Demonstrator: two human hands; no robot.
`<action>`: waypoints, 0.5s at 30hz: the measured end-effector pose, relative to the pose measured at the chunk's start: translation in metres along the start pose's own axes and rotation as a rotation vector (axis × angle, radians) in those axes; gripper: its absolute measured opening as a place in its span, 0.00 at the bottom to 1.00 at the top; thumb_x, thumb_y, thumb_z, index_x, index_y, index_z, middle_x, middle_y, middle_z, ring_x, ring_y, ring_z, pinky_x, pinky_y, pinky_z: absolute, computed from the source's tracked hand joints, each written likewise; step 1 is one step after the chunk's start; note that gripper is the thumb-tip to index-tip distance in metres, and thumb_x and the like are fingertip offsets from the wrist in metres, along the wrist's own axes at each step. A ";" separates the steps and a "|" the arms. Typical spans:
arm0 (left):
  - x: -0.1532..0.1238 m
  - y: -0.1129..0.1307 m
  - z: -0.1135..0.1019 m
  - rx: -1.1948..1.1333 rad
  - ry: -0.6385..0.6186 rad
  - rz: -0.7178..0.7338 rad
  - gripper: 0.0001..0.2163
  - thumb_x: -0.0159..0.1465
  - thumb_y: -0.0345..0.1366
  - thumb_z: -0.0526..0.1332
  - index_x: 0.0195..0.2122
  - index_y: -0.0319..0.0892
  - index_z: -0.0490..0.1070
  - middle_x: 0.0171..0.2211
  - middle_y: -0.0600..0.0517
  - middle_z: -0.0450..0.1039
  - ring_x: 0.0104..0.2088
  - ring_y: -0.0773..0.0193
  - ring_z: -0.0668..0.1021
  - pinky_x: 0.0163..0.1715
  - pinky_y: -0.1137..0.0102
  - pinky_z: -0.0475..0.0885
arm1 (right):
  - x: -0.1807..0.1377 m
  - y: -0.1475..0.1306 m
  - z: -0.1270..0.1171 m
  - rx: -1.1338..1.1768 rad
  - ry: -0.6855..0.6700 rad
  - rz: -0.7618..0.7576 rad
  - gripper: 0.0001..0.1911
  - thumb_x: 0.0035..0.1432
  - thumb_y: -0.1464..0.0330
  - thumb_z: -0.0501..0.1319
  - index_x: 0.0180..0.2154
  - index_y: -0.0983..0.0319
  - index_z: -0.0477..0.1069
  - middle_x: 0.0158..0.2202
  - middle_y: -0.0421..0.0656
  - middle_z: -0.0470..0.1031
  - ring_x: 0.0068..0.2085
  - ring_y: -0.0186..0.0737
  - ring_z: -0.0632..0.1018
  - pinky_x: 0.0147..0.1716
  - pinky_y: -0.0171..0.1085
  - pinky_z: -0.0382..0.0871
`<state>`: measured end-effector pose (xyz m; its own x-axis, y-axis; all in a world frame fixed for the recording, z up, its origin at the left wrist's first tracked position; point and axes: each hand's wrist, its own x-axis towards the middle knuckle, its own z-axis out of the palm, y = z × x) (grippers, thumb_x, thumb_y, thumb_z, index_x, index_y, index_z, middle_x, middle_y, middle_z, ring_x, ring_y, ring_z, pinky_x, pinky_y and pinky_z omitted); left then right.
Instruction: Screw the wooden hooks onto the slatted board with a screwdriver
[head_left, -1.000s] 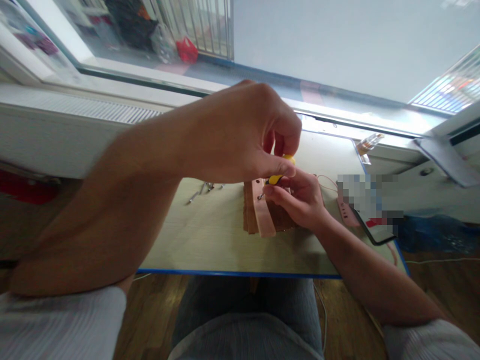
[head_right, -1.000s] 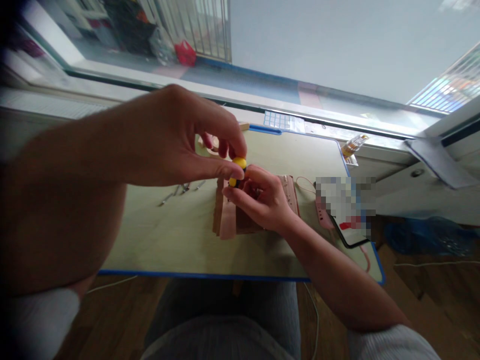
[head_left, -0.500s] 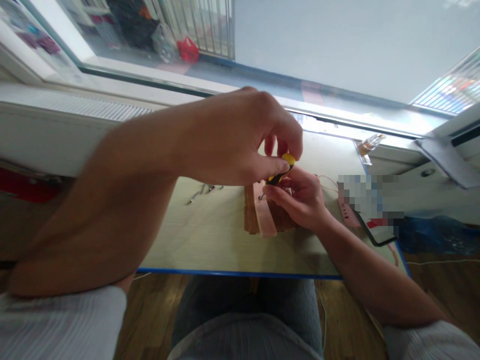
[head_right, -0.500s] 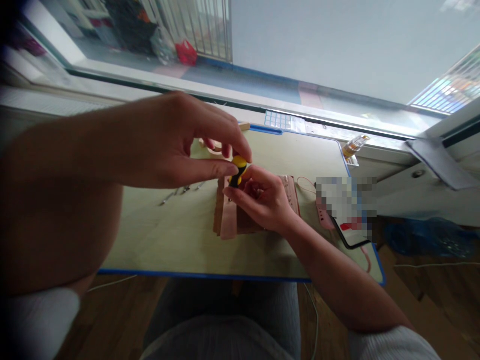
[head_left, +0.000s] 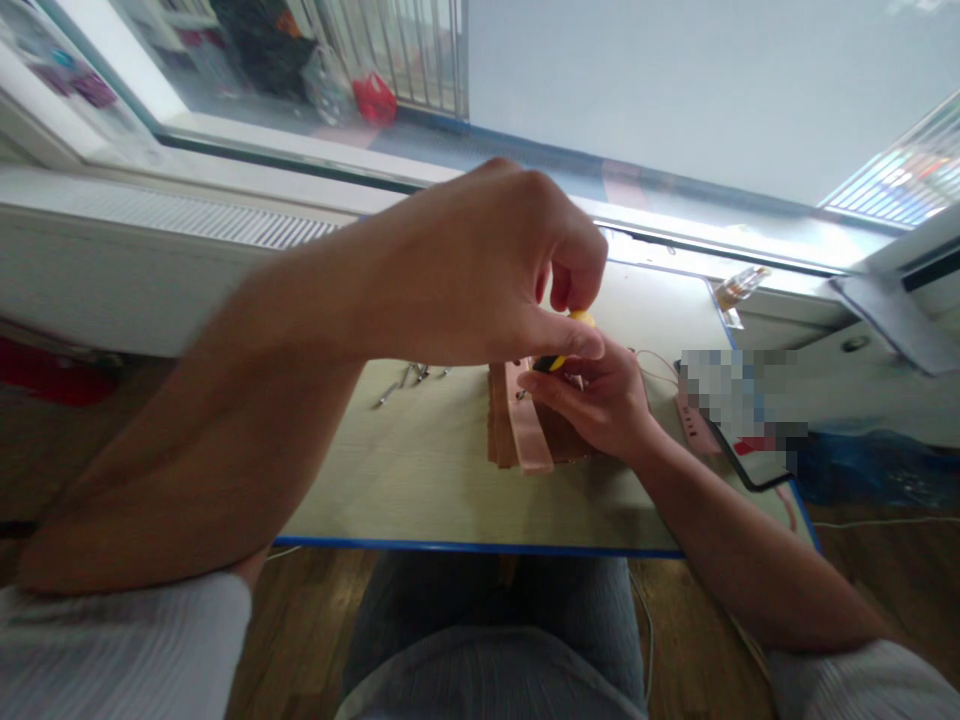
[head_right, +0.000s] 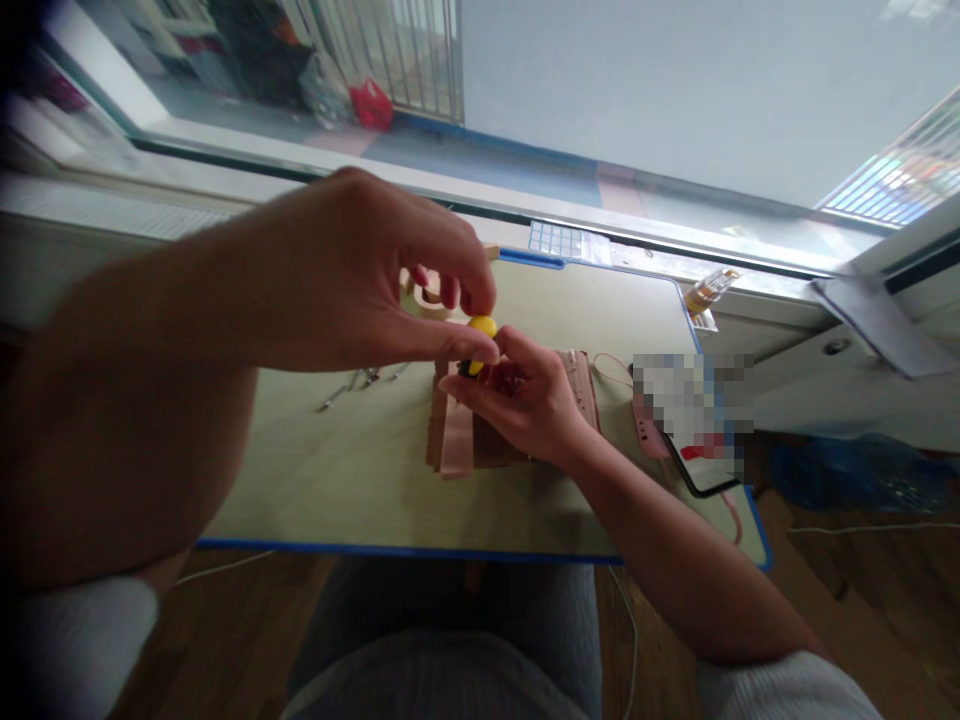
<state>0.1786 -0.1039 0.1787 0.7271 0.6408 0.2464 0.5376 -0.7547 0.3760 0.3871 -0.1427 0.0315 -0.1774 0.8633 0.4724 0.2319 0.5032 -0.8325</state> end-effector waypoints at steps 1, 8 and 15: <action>0.000 0.001 0.000 -0.002 0.002 -0.002 0.11 0.68 0.45 0.68 0.41 0.43 0.86 0.36 0.50 0.85 0.41 0.59 0.83 0.47 0.66 0.72 | 0.000 0.000 0.000 0.003 0.001 0.004 0.19 0.61 0.55 0.81 0.34 0.56 0.75 0.27 0.34 0.71 0.26 0.32 0.67 0.22 0.37 0.62; -0.001 0.002 -0.001 -0.014 0.002 0.013 0.10 0.68 0.43 0.68 0.38 0.44 0.85 0.32 0.51 0.85 0.35 0.63 0.80 0.38 0.68 0.70 | 0.000 -0.004 0.001 0.055 -0.035 0.025 0.16 0.64 0.56 0.78 0.36 0.57 0.77 0.27 0.35 0.73 0.26 0.31 0.68 0.22 0.36 0.63; -0.001 0.002 -0.003 -0.022 -0.011 0.080 0.09 0.68 0.35 0.66 0.39 0.47 0.88 0.33 0.54 0.86 0.31 0.65 0.80 0.32 0.67 0.67 | 0.002 -0.008 -0.004 0.104 -0.099 0.007 0.10 0.69 0.61 0.74 0.37 0.59 0.81 0.31 0.38 0.75 0.28 0.32 0.71 0.26 0.37 0.65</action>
<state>0.1772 -0.1055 0.1822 0.7721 0.5768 0.2668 0.4679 -0.8001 0.3754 0.3886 -0.1450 0.0402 -0.2705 0.8563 0.4401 0.1342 0.4862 -0.8635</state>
